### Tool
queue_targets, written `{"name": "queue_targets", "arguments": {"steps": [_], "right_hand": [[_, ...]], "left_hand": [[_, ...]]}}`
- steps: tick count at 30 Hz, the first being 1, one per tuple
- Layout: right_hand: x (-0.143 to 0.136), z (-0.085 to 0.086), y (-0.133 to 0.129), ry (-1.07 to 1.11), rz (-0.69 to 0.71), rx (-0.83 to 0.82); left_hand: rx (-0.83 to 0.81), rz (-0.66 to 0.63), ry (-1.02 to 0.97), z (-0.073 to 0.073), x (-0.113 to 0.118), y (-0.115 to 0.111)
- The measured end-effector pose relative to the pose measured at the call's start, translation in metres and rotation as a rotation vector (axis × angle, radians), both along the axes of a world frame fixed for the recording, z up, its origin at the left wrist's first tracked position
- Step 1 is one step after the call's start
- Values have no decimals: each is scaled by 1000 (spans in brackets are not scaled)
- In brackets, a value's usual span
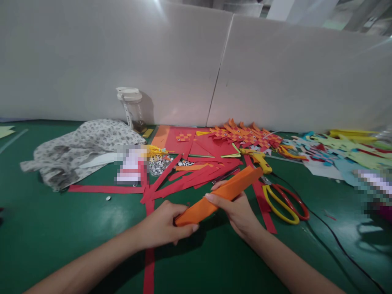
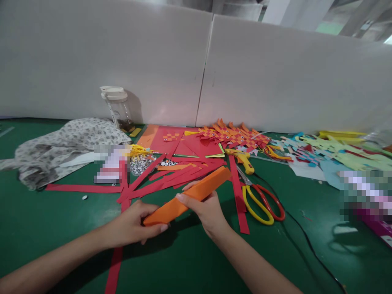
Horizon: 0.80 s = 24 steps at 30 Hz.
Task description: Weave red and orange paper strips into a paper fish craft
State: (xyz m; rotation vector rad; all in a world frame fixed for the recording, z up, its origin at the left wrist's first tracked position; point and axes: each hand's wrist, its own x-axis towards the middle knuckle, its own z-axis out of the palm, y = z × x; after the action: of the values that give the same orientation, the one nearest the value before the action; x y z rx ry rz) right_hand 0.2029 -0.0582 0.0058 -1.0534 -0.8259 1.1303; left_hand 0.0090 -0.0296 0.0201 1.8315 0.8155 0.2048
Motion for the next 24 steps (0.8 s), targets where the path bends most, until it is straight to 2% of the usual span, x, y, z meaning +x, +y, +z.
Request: {"name": "queue_targets", "arguments": {"steps": [2, 4, 9, 13, 19, 21, 24], "right_hand": [[-3, 1, -2, -8, 25, -11], [-6, 2, -4, -15, 26, -15], [-8, 3, -3, -22, 35, -23], [-6, 2, -2, -11, 69, -41], [-8, 9, -6, 7, 109, -53], [-9, 10, -7, -11, 120, -53], [-9, 8, -6, -58, 163, -58]], "left_hand": [[199, -33, 46, 1, 0, -2], [271, -45, 45, 1, 0, -3], [80, -29, 26, -3, -1, -3], [41, -45, 12, 0, -3, 0], [-90, -294, -38, 17, -5, 6], [-129, -248, -35, 16, -4, 6], [-253, -84, -23, 7, -1, 3]]}}
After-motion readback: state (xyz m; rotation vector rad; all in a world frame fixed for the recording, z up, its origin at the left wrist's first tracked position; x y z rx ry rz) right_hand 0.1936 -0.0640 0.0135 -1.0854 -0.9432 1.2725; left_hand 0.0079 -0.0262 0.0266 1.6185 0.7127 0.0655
